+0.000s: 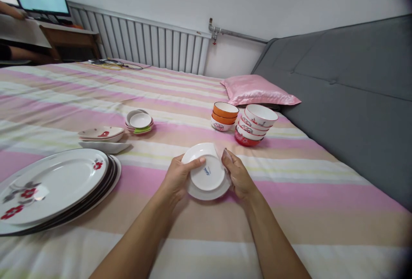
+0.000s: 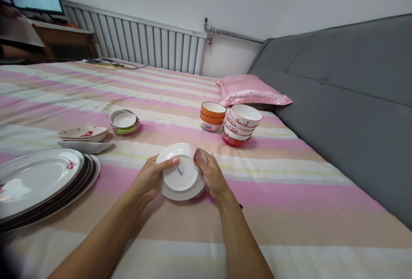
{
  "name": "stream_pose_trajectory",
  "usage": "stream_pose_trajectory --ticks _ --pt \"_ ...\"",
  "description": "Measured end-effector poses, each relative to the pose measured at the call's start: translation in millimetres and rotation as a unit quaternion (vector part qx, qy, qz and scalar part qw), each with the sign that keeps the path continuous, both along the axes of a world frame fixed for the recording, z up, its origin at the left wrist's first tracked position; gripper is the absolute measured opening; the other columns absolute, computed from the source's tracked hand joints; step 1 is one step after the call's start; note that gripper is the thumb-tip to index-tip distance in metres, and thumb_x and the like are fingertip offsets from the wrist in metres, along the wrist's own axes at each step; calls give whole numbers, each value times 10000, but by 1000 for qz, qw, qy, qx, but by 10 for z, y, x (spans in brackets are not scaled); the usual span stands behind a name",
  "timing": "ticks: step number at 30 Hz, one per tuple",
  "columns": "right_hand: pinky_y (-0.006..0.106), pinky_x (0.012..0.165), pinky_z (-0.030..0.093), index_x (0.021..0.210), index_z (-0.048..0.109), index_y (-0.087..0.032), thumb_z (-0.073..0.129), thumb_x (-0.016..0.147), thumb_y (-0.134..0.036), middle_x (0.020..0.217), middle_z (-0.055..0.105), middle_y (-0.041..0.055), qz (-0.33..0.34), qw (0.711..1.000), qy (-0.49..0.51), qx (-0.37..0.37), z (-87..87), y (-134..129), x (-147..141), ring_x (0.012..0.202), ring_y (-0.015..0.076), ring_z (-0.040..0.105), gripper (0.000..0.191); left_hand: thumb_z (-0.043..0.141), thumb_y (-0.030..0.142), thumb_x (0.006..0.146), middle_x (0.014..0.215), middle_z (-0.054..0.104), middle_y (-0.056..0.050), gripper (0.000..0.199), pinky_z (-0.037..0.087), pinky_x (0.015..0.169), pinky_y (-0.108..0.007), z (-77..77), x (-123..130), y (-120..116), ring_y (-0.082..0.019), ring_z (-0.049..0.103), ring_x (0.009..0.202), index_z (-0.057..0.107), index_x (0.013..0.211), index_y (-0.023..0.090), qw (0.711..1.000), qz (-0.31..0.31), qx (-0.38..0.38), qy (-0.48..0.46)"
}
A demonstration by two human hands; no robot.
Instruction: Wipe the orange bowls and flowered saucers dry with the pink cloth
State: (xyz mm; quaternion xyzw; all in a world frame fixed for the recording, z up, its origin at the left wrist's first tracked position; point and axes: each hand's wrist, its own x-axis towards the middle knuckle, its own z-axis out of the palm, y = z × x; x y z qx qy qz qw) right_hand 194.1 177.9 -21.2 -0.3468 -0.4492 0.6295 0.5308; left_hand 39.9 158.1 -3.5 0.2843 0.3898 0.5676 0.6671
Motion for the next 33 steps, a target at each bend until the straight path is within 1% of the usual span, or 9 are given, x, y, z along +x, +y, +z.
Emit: stream_pose_trajectory --ticks 3,6,15,19,22,25,29,31,33 --pt "269 641 527 970 625 -206 686 757 -499 774 708 -3 -6 1000 16 -2 -2 -5 -55 704 176 665 368 850 186 532 713 719 -89 350 518 568 -265 1 15 9 -167 634 572 703 830 78 999 30 -4 -20" --pt "286 654 537 1056 618 -191 653 780 -521 829 726 26 -7 1000 23 -1 -3 -20 -106 755 198 682 432 842 171 548 752 729 -89 353 533 588 -258 -7 7 38 -169 652 605 700 860 85 997 61 -6 -47" --pt "322 751 548 1172 582 -204 620 811 -516 1049 717 47 -7 998 60 25 -80 -31 -248 918 215 673 479 775 119 622 784 740 -83 306 574 653 -283 19 10 66 -210 696 693 685 914 98 984 135 -13 -117" --pt "343 757 553 1161 599 -202 619 803 -534 1016 724 49 -6 999 54 6 -98 -49 -276 916 223 672 489 745 95 653 767 739 -59 240 582 682 -282 45 43 62 -201 701 709 685 885 115 975 168 -23 -142" --pt "339 822 540 1125 624 -211 611 814 -526 1068 710 50 6 999 47 -1 -122 -75 -299 990 212 652 443 712 83 694 802 743 -52 213 577 717 -268 60 39 76 -185 702 739 685 903 118 968 190 -23 -160" --pt "311 894 510 1089 644 -239 626 814 -502 1098 700 34 19 999 46 4 -140 -102 -326 1024 178 641 382 689 84 720 822 744 -53 198 574 748 -282 68 32 92 -192 703 773 686 913 124 963 199 -34 -179" --pt "323 900 507 1089 640 -240 629 809 -502 1088 705 37 29 998 50 10 -135 -112 -348 1005 179 648 384 691 97 727 842 745 -48 205 566 729 -258 58 50 94 -185 700 791 686 928 139 962 198 -24 -185" --pt "328 895 509 1115 628 -248 622 814 -499 1114 697 33 22 998 53 23 -130 -95 -346 1015 186 644 392 700 104 724 850 744 -42 209 558 723 -241 57 62 82 -176 696 803 689 929 147 964 198 -10 -179" --pt "318 872 517 1116 619 -265 624 817 -486 1119 696 19 -5 997 70 33 -129 -57 -324 1012 183 647 372 710 133 723 865 743 -34 220 550 720 -237 66 65 61 -175 690 818 692 941 157 967 190 3 -171"
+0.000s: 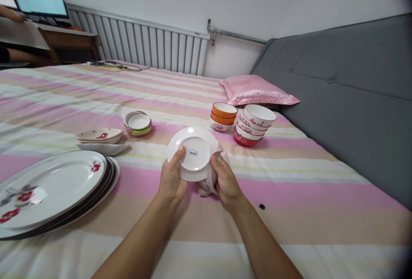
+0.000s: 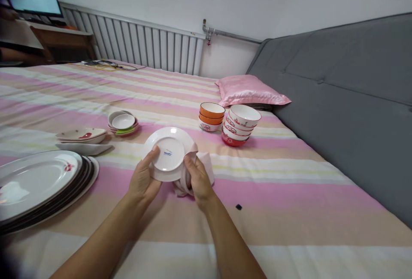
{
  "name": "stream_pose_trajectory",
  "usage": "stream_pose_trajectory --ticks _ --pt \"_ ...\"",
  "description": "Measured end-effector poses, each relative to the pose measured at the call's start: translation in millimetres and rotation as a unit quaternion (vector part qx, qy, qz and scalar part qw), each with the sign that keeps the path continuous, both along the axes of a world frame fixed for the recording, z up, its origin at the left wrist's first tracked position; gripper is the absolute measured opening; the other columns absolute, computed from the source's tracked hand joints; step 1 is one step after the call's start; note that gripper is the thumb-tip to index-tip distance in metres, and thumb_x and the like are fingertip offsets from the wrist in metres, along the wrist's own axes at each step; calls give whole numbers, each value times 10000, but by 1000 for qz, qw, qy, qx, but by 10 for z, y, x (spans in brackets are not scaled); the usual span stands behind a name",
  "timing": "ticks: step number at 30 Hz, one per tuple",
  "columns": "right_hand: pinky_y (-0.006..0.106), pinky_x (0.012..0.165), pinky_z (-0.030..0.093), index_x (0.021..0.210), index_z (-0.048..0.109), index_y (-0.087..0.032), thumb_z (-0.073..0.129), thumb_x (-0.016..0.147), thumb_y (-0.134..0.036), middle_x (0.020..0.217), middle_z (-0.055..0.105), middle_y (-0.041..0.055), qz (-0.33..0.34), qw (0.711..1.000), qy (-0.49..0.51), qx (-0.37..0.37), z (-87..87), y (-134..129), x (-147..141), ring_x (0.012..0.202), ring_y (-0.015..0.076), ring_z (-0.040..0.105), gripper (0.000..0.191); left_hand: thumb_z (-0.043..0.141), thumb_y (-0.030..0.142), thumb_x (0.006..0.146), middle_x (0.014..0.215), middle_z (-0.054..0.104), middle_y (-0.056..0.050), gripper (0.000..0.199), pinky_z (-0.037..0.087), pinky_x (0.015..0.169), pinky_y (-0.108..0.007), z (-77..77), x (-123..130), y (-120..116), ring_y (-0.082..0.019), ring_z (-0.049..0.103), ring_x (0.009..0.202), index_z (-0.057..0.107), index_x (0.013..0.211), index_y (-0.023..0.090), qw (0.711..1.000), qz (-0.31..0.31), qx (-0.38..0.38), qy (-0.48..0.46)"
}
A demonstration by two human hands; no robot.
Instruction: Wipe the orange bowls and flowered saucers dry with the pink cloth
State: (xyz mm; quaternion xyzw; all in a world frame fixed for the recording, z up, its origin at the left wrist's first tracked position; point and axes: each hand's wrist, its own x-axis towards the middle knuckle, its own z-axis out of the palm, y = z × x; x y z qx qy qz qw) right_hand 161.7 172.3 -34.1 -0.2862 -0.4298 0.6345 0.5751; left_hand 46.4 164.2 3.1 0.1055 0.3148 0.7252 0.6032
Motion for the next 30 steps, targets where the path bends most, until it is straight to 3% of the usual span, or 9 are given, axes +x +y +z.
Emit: stream_pose_trajectory --ticks 2,6,9,12,19,24,30 --pt "316 842 527 1087 617 -258 621 820 -484 1080 707 14 -44 999 30 0 5 53 49 988 183 657 349 721 216 729 879 742 -35 238 540 681 -239 13 -15 -24 -188 686 815 698 960 162 999 -32 11 22" --pt "355 807 542 1048 604 -219 596 829 -504 959 728 28 -91 994 62 -28 56 142 222 947 214 673 360 743 396 696 767 724 -50 326 489 549 -231 9 -91 -55 -186 659 674 718 893 138 980 -161 15 120" --pt "375 772 549 996 613 -198 635 804 -475 872 734 41 -52 995 50 -66 111 150 355 883 238 690 337 754 453 667 716 706 -57 367 483 562 -233 -12 -151 -62 -169 632 625 722 831 126 952 -241 14 187" --pt "372 729 550 958 632 -178 665 786 -435 802 731 43 30 993 36 -108 145 122 433 806 239 699 311 748 468 674 794 718 -95 411 494 607 -251 -11 -176 -71 -190 647 680 721 884 116 923 -288 22 254" --pt "302 597 530 954 659 -161 719 744 -382 707 707 25 134 982 -10 -133 137 73 433 638 194 675 311 845 285 568 864 730 -125 417 521 672 -293 -49 -115 -86 -203 659 709 718 918 98 899 -327 8 292" --pt "273 533 499 905 649 -169 732 731 -394 675 691 18 110 985 -40 -128 113 68 413 542 164 633 296 855 190 516 807 730 -106 418 525 656 -291 -84 -84 -78 -190 653 674 713 893 79 917 -299 -17 263" --pt "269 561 511 895 637 -183 733 729 -398 701 695 10 61 992 -37 -104 142 63 350 588 163 642 288 841 166 521 744 719 -95 370 519 605 -273 -60 -63 -60 -175 642 614 701 850 70 943 -255 -25 211"
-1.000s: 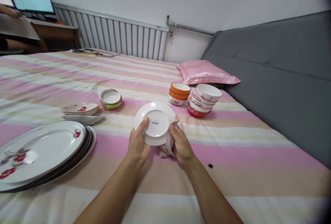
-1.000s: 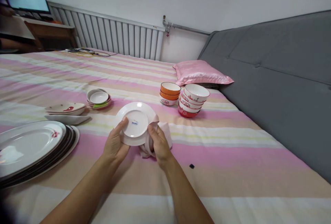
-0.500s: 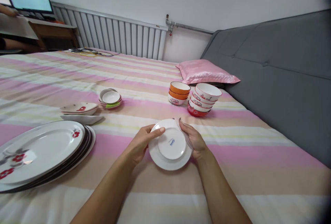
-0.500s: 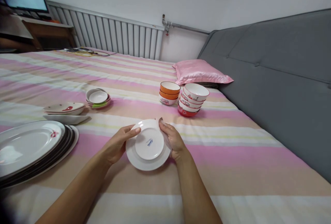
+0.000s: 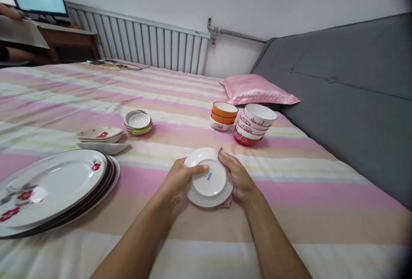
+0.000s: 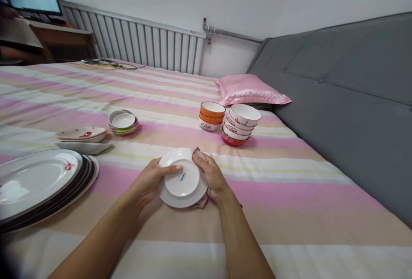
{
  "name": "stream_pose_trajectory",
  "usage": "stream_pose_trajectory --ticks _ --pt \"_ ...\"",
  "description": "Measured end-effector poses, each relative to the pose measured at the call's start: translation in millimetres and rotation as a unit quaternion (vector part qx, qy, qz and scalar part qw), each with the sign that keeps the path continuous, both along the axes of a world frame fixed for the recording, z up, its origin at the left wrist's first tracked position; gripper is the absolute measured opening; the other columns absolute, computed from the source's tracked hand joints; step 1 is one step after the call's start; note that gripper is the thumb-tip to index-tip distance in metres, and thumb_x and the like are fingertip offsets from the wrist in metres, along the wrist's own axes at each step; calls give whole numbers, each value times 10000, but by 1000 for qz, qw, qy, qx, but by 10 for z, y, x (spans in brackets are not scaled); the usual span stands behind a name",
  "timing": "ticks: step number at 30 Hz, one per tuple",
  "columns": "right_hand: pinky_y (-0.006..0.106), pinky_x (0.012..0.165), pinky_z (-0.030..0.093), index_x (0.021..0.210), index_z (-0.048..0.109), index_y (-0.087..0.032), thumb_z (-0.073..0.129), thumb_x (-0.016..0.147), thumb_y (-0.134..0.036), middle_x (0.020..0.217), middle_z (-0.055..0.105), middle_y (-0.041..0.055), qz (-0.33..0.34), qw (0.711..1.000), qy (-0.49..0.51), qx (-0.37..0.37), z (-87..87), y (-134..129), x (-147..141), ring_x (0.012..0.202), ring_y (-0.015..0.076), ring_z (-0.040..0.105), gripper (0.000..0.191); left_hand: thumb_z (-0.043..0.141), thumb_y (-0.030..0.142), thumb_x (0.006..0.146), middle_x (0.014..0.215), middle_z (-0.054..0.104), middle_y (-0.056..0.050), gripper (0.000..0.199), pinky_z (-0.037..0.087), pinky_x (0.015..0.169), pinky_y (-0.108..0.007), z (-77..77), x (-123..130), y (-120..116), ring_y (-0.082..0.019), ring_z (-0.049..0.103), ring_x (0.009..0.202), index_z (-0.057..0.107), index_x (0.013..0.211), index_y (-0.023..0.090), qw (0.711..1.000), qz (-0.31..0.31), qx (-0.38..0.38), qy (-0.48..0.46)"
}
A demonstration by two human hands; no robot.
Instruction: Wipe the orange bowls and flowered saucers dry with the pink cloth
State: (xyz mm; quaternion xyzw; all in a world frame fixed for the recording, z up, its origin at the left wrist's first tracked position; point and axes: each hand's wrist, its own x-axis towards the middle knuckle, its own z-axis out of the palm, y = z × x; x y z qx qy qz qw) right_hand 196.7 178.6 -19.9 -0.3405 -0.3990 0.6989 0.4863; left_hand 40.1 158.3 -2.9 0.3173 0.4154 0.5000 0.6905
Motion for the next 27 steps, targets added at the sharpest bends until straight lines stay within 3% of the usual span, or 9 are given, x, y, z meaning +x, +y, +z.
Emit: stream_pose_trajectory --ticks 8,18,23,27 --pt "276 614 539 900 657 -214 685 779 -427 783 725 13 -48 998 25 33 -52 3 -110 704 183 680 247 835 150 531 754 722 -83 369 530 594 -254 -12 15 21 -165 645 624 692 861 72 995 92 5 -48" --pt "340 758 562 1088 647 -184 622 826 -476 961 740 59 -51 997 53 33 -90 -16 -240 907 232 686 393 781 95 594 789 736 -74 329 566 663 -274 -33 48 60 -185 679 684 683 908 97 976 184 -8 -116" --pt "330 757 560 1124 643 -200 621 815 -512 933 740 50 -35 998 47 35 -108 -53 -303 903 220 680 439 714 43 662 785 737 -54 260 574 689 -262 25 66 61 -167 685 684 681 912 109 958 241 -11 -153" --pt "321 630 564 1071 670 -205 639 760 -589 745 729 47 -20 999 18 41 -113 -107 -353 794 231 688 495 693 44 694 804 739 -53 234 575 699 -256 45 49 80 -165 689 702 681 917 116 948 269 -5 -173"
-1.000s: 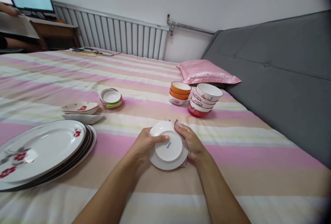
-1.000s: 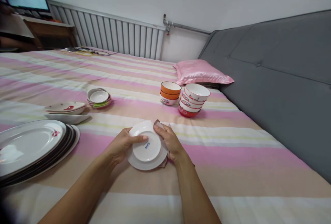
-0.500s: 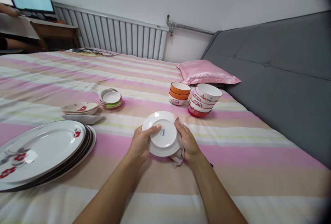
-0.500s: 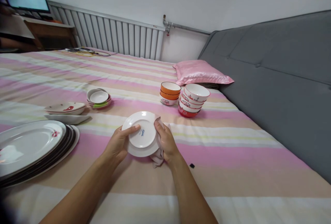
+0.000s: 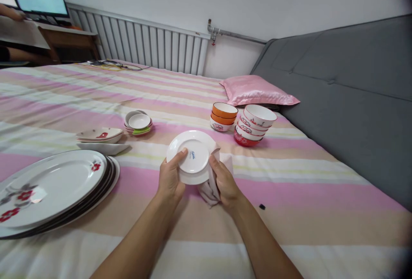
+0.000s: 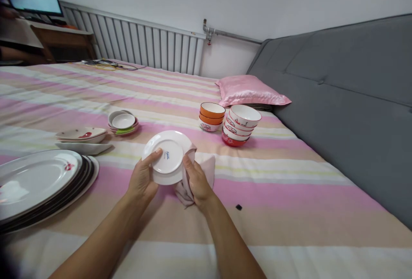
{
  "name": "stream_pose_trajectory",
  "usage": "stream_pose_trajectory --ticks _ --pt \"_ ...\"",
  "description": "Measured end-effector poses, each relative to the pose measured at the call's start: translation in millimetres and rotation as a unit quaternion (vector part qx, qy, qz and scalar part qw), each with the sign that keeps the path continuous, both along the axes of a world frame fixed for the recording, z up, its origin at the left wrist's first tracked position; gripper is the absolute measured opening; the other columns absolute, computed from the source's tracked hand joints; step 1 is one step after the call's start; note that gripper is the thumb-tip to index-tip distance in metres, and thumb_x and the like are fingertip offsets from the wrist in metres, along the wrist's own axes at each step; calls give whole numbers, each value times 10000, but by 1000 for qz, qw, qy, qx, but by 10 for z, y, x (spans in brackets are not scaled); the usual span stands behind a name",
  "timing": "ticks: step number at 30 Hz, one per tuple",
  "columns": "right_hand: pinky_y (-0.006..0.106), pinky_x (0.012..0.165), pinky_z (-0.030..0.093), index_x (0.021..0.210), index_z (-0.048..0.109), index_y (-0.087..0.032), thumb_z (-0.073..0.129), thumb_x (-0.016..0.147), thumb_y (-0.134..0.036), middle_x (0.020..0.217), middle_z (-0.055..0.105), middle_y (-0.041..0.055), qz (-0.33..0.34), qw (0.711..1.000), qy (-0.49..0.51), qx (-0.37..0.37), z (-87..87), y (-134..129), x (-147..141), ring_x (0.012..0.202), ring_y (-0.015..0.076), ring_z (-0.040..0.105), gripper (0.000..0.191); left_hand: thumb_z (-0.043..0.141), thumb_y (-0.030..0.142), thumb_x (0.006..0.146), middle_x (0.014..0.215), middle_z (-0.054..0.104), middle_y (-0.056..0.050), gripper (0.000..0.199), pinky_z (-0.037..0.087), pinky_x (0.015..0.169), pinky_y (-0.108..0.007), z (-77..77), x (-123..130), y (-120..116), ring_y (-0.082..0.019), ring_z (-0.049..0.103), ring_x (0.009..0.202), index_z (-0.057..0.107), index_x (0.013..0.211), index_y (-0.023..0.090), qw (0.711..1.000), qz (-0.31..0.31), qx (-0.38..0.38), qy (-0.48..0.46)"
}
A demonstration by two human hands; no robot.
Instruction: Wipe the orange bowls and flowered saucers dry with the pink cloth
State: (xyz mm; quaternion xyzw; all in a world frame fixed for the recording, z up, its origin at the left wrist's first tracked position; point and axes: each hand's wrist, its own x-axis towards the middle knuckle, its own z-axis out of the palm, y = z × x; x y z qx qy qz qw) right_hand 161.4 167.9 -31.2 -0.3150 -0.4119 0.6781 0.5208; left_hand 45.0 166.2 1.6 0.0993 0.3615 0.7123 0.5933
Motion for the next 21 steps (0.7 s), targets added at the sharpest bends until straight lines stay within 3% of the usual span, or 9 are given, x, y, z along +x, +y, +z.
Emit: stream_pose_trajectory --ticks 3,7,10,13,17,21 --pt "313 608 564 1018 689 -201 656 732 -607 687 715 44 9 1000 -14 5 0 -45 -56 749 229 687 497 671 40 714 806 736 -51 206 575 719 -256 -1 -22 18 -162 690 712 682 905 116 1000 12 -7 -16" --pt "319 793 560 1088 662 -231 665 766 -536 938 733 41 -1 1000 5 15 -1 -77 -124 911 205 669 444 662 47 725 834 737 -48 197 569 741 -253 -1 -28 27 -162 690 752 686 905 123 1000 20 1 -12" --pt "329 821 555 1102 650 -247 649 790 -516 1067 712 45 -22 999 34 20 -2 -61 -136 967 206 656 412 689 80 717 890 740 -43 207 558 776 -248 12 -21 11 -173 687 833 692 915 138 1000 4 8 -5" --pt "321 813 555 1110 633 -266 639 804 -499 1147 687 37 -71 995 66 27 12 -8 -82 1004 200 646 385 730 162 696 940 739 -41 258 546 789 -249 31 -30 -30 -192 676 901 698 952 153 998 -50 23 -4" --pt "347 819 548 1087 616 -242 602 824 -514 1101 703 29 -119 989 90 10 50 94 98 1026 214 645 379 751 387 662 914 741 -73 438 537 689 -285 30 -75 -82 -262 678 882 701 1022 143 988 -146 35 48" --pt "369 801 545 1024 622 -224 664 787 -456 951 735 27 -87 993 83 -20 98 153 300 985 240 664 334 749 481 651 891 742 -90 489 516 634 -283 6 -116 -93 -272 683 826 716 1009 150 968 -236 25 85"
